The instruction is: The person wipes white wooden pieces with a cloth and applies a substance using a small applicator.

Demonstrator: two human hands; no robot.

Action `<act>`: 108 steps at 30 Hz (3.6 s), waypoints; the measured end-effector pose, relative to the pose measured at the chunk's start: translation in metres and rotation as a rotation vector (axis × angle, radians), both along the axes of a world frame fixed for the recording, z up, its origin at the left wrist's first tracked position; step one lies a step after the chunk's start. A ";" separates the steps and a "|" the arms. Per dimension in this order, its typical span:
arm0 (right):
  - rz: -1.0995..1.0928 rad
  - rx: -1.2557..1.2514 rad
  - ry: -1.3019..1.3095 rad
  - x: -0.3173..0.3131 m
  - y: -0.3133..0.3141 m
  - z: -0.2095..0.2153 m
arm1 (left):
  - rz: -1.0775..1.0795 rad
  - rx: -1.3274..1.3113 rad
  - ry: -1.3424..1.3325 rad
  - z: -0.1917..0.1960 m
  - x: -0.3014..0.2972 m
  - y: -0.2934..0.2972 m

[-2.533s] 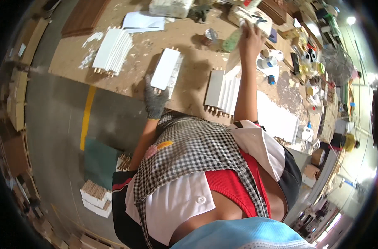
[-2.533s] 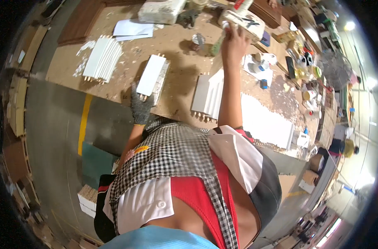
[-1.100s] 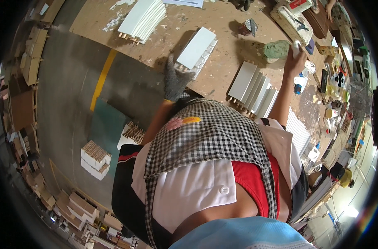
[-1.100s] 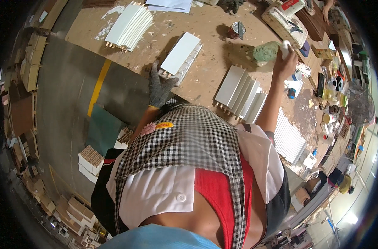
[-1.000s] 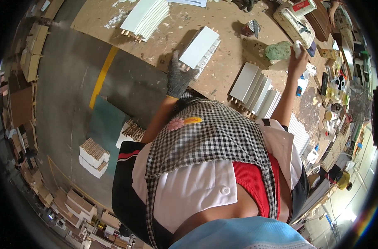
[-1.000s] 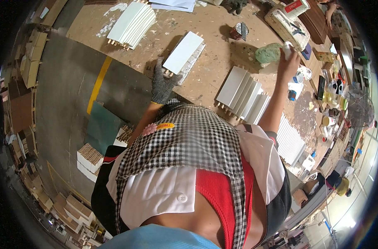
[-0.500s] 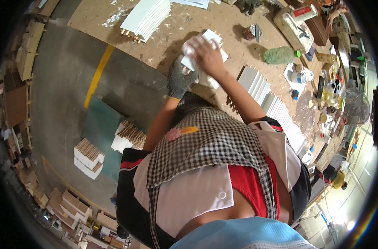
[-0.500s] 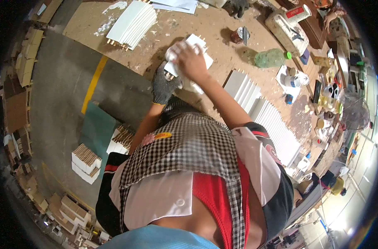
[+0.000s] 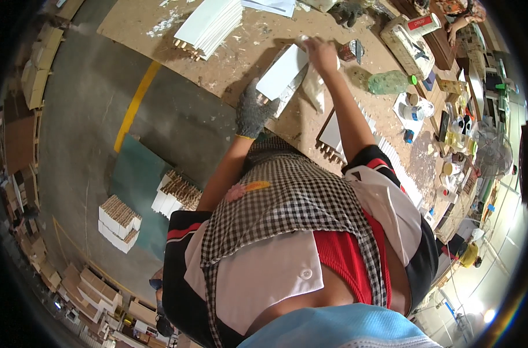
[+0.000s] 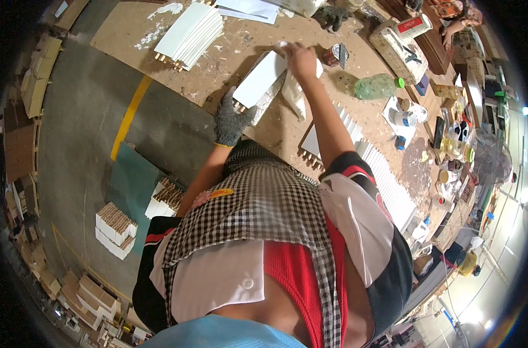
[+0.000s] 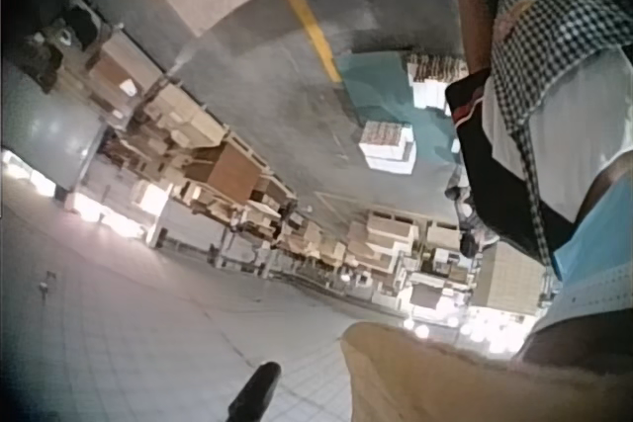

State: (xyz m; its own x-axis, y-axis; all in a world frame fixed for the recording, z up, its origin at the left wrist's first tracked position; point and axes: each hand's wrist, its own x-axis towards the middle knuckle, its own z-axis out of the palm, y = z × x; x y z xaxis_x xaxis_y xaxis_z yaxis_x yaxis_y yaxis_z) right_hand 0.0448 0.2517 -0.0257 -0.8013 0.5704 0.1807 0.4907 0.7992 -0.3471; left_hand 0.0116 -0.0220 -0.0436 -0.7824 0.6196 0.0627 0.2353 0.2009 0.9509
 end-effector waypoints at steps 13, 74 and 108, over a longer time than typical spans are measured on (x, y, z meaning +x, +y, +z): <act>0.081 0.244 -0.173 0.015 -0.056 0.008 | -0.007 -0.127 0.144 -0.025 -0.003 0.003; -0.207 -0.660 0.211 0.036 -0.092 0.021 | 0.057 0.206 -0.298 -0.032 -0.006 -0.002; 0.002 -0.364 0.136 0.052 -0.117 0.004 | 0.004 0.108 -0.069 -0.009 -0.004 -0.004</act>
State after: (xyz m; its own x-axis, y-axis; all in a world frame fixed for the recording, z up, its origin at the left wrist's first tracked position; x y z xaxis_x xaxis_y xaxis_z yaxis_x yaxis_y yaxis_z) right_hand 0.0967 0.1345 -0.0215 -0.7854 0.6149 0.0713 0.4188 0.6126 -0.6703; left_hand 0.0080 -0.0257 -0.0526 -0.7899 0.6087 0.0747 0.1679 0.0975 0.9810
